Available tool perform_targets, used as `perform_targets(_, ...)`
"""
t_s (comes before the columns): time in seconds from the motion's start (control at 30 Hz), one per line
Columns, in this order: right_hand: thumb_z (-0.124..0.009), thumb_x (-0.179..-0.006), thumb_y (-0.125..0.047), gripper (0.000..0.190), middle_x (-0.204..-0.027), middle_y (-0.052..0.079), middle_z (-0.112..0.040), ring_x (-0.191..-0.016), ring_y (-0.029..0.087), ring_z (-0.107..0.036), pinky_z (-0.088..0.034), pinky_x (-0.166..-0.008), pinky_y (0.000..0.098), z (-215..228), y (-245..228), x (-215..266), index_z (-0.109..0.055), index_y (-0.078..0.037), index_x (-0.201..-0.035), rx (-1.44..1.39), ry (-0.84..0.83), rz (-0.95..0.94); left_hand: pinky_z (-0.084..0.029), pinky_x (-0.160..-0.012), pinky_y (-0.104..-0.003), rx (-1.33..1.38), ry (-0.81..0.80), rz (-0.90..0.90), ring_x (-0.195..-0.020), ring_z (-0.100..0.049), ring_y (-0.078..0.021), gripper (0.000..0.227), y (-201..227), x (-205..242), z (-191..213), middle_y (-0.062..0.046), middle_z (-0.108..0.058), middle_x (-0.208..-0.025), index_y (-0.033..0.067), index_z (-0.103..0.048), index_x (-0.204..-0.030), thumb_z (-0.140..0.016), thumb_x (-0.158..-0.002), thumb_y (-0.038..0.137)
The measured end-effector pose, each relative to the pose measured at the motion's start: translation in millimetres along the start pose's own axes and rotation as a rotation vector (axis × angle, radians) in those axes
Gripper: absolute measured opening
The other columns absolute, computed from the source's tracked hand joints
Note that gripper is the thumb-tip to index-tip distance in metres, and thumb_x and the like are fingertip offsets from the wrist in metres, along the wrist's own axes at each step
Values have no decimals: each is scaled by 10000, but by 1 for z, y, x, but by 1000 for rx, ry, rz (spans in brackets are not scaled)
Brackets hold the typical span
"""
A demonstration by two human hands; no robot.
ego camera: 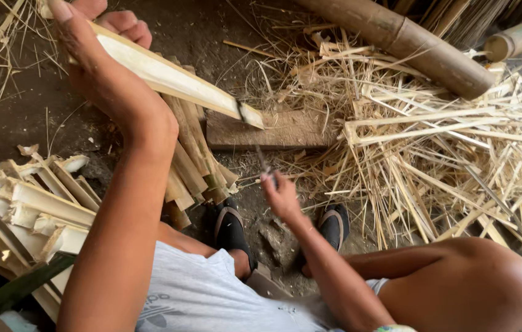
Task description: The person splits bamboo stalks into thin strips using a machete. They repeatedly strike the bamboo against a wooden block to separate it into smaller pieces.
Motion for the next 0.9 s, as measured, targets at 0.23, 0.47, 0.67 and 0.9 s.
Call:
perform_targets(0.23, -452, -955, -643, 632, -657, 61, -607, -584, 198, -551, -495, -524, 404, 2, 35, -20, -628, -49, -1080, -10, 68, -319, -597, -792, -423, 39, 59, 15, -798, -631, -206, 639, 13, 3, 4, -104, -592, -887, -26, -625, -1173, -563, -1072, 602)
perform_targets(0.47, -493, -980, -607, 609, -611, 49, -551, -524, 142, -533, -436, -488, 335, 60, -119, 41, -605, -11, -921, -54, -38, 14, -624, -624, -451, 40, -152, 89, -642, -665, -255, 543, 16, 0, -23, -139, -612, -733, -19, -628, -954, -561, -1014, 516)
perform_targets(0.67, -496, -977, -626, 608, -634, 26, -502, -502, 140, -467, -402, -446, 329, 57, -111, 33, -584, -28, -915, -173, -63, 6, -596, -629, -459, 83, -239, 173, -637, -629, -274, 535, 9, 3, -28, -153, -591, -726, -28, -612, -941, -575, -1037, 497)
perform_targets(0.9, -467, -937, -672, 634, -617, 8, -581, -501, 103, -521, -407, -479, 294, 87, -61, 1, -646, -68, -866, 125, -30, -227, -587, -673, -470, 152, -334, 220, -661, -631, -309, 582, 5, -10, -27, -167, -580, -726, -39, -632, -902, -537, -996, 528)
Point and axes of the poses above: each hand's wrist, its own x-axis away from the middle knuckle, its own z-axis out of the back of the hand, y = z × x, the point moved 7 cm from there along -x, towards the middle knuckle
